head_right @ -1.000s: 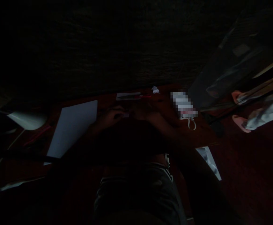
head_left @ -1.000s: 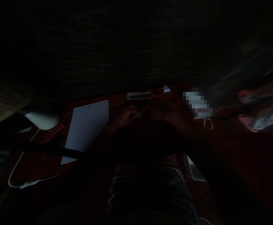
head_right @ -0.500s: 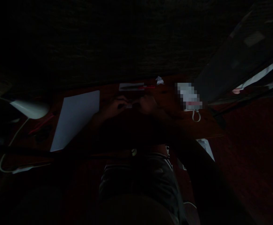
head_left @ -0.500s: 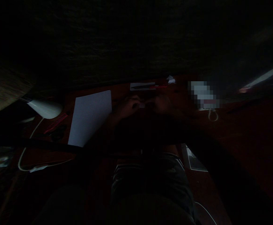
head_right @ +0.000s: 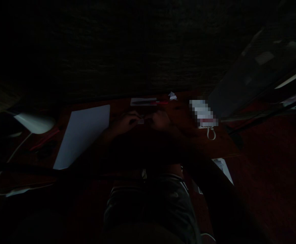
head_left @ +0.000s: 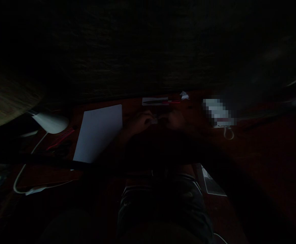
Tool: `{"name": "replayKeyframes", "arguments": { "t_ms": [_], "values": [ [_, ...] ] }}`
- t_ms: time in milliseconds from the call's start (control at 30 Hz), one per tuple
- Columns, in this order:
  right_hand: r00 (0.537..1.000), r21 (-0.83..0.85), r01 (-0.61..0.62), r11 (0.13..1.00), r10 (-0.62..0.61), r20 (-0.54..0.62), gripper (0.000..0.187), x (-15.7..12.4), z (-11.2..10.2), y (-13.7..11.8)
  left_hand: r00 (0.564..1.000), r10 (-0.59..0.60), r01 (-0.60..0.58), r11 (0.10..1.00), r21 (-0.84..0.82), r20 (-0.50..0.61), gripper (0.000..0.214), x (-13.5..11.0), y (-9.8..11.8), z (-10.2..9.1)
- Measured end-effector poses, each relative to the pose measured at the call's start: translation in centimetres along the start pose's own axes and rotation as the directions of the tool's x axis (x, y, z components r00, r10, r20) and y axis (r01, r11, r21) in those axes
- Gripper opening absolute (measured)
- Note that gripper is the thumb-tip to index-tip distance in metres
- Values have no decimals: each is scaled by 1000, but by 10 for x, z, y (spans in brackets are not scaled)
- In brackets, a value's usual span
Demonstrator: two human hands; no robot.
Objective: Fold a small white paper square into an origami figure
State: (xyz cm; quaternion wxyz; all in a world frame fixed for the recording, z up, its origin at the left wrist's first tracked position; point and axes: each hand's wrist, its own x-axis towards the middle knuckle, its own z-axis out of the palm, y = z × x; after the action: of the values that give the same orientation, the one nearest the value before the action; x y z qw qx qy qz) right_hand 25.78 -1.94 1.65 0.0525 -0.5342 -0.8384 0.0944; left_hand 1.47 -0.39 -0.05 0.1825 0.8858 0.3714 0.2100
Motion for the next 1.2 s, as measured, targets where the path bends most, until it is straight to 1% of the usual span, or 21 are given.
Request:
{"name": "replayKeyframes", "arguments": {
  "t_ms": [167,300,400,467,633,733,833,967,1200],
  "values": [
    [1000,-22,-1,1000,1,-6,43,0,-1,-2,1000,1,-1,1000,11,4,25,-1,2,-1],
    [1000,-8,-3,1000,3,6,44,1,0,0,1000,-4,5,999,36,-15,25,-2,1,0],
    [1000,7,15,1000,-14,-16,44,2,1,2,1000,10,-10,999,33,-27,29,-3,0,1],
    [1000,6,17,1000,-17,-12,45,3,1,2,999,18,-17,999,27,-27,32,-2,-2,2],
    [1000,25,-23,999,23,21,45,3,1,-1,999,32,-31,999,40,-16,27,0,-3,3],
    [1000,30,-25,999,25,-8,47,1,1,-1,999,39,-38,996,82,-7,25,1,-1,2],
    [999,13,-26,1000,26,-37,50,-1,1,0,999,47,-47,993,113,2,24,1,1,1],
    [1000,-46,5,999,-4,13,48,-1,2,0,999,35,-37,991,132,15,26,1,3,1],
    [1000,-62,-16,998,16,0,44,2,2,-5,1000,3,-4,994,108,13,27,-1,2,2]
  ]
}}
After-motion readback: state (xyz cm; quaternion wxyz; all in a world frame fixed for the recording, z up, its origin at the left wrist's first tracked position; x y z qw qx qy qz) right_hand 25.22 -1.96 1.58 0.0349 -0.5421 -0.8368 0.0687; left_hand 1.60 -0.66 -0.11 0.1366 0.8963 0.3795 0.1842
